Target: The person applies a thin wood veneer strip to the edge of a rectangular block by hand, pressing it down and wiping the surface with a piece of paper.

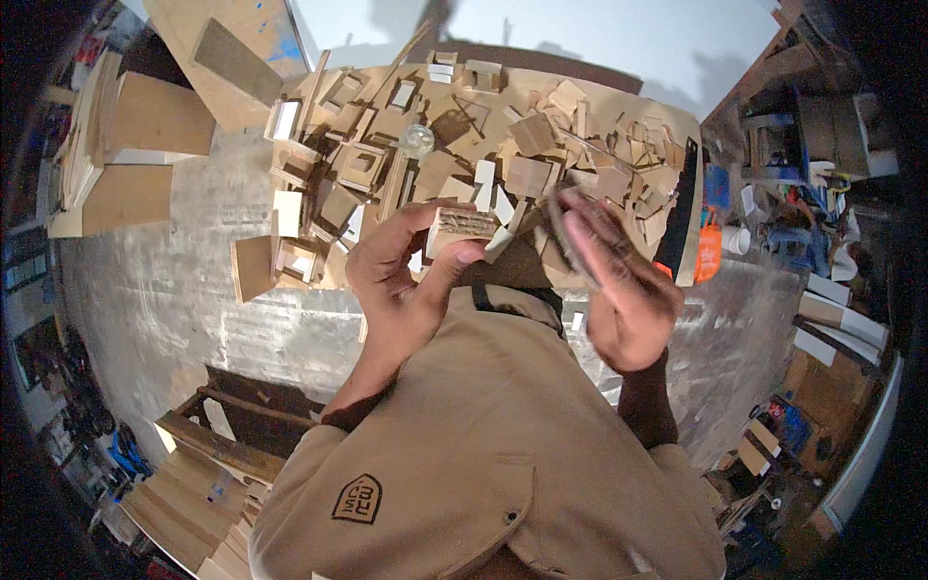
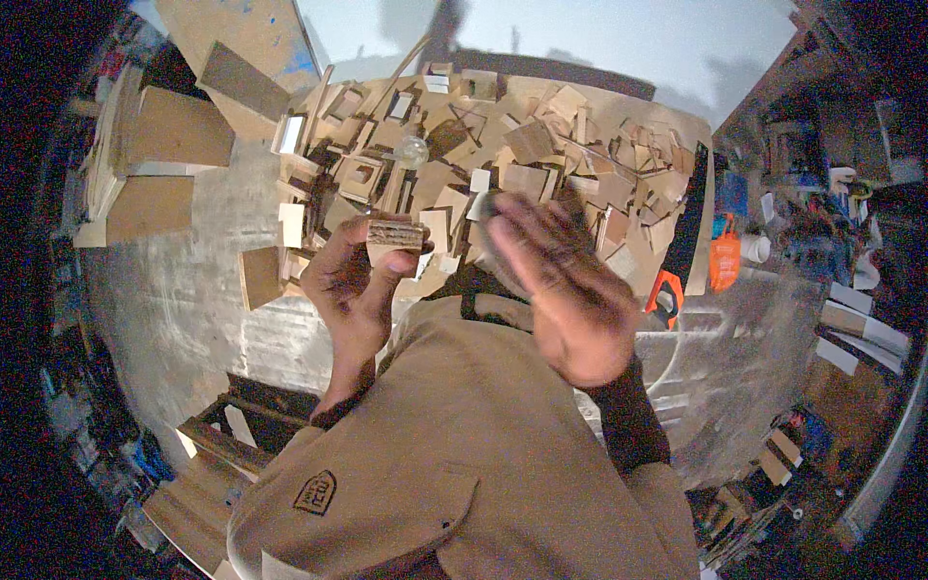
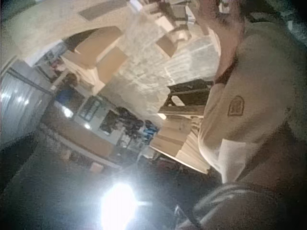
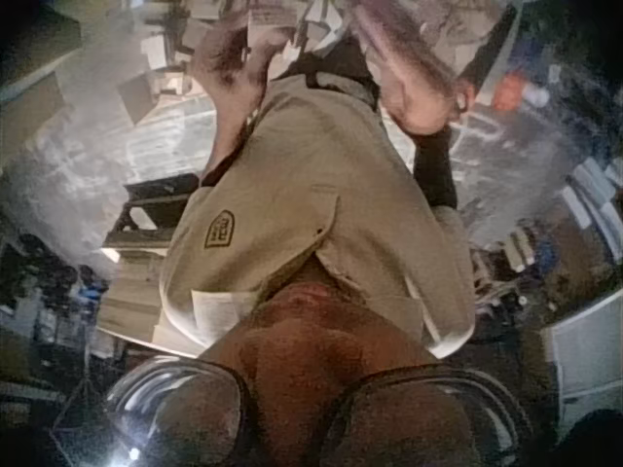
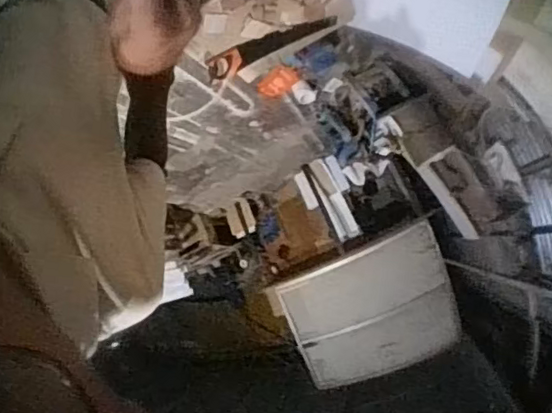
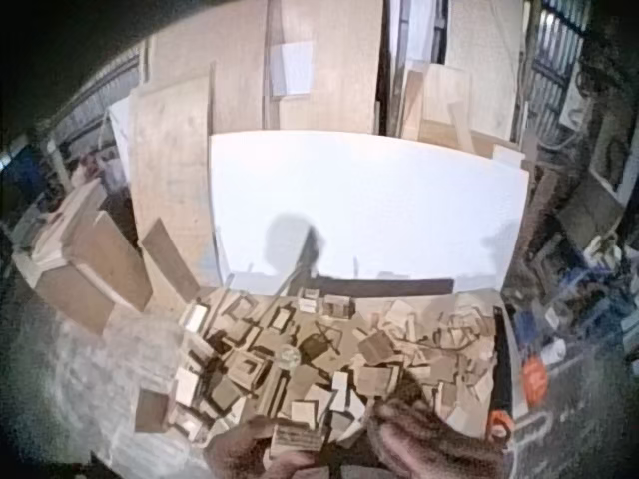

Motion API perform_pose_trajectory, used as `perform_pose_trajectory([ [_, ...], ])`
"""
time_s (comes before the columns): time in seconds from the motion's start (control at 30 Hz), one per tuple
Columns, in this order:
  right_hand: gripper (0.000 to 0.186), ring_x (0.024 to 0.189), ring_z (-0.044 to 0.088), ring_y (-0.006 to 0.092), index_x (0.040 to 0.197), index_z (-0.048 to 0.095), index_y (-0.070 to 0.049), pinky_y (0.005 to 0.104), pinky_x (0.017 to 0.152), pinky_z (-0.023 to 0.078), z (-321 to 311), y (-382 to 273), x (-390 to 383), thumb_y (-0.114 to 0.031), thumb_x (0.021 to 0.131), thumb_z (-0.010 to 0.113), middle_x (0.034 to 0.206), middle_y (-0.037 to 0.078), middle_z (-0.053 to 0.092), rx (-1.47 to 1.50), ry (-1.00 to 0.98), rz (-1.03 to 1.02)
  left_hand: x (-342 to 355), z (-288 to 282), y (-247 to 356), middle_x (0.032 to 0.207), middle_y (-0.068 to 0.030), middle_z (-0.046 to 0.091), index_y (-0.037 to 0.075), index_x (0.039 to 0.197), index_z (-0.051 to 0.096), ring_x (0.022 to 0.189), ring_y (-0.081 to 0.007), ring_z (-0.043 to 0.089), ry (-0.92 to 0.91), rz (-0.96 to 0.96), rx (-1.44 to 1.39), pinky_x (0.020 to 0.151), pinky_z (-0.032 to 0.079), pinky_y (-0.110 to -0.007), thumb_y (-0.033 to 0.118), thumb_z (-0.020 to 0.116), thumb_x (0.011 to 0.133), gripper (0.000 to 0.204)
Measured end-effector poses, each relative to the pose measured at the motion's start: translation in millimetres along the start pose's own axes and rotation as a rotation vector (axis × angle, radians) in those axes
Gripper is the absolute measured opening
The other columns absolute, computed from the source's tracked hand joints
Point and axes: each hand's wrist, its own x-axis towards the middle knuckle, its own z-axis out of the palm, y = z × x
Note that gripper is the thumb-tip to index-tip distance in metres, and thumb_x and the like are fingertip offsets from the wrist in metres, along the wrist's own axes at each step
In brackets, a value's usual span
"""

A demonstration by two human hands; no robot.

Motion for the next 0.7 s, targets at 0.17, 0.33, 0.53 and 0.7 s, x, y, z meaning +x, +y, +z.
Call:
perform_pose_trajectory([
  [0.17, 0.055, 0.132, 0.05, 0.034, 0.138, 0.051, 0.002, 0.0451, 0.111, 0.041, 11, -13, 18, 0.004, 0.083, 0.057, 0.143, 0.019, 0.051, 0.255, -0.164, -0.14, -7, -7, 12, 0.09, -0.0066, 0.071, -0.004, 0.103, 0.068, 0.08, -0.0077, 0.062, -0.334, -0.197, 0.002, 0.068, 0.048, -0.022, 0.005, 0.078, 0.083, 0.024],
  [0.33, 0.059, 0.136, 0.046, 0.0345, 0.143, 0.044, 0.001, 0.0435, 0.113, 0.038, 3, -12, 3, 0.005, 0.085, 0.053, 0.148, 0.02, 0.045, 0.278, -0.316, -0.089, -3, -7, 5, 0.093, -0.0085, 0.07, -0.006, 0.102, 0.067, 0.085, -0.0099, 0.063, -0.401, -0.186, -0.158, 0.075, 0.051, -0.025, 0.002, 0.076, 0.084, 0.021],
  [0.53, 0.072, 0.135, 0.046, 0.0371, 0.146, 0.039, 0.001, 0.0438, 0.111, 0.041, -2, -12, 2, 0.011, 0.078, 0.059, 0.146, 0.023, 0.045, 0.406, -0.368, 0.025, -2, -5, 4, 0.091, -0.007, 0.07, -0.004, 0.1, 0.069, 0.084, -0.0081, 0.061, -0.463, -0.168, -0.126, 0.073, 0.049, -0.024, 0.001, 0.077, 0.084, 0.019],
  [0.7, 0.074, 0.135, 0.045, 0.0377, 0.147, 0.037, 0.001, 0.0426, 0.11, 0.041, 2, -9, 7, 0.014, 0.078, 0.059, 0.146, 0.024, 0.045, 0.23, -0.35, -0.074, -1, 1, -3, 0.086, -0.0064, 0.07, -0.003, 0.098, 0.071, 0.079, -0.0065, 0.059, -0.441, -0.195, -0.207, 0.067, 0.046, -0.022, 0.001, 0.076, 0.084, 0.016],
])
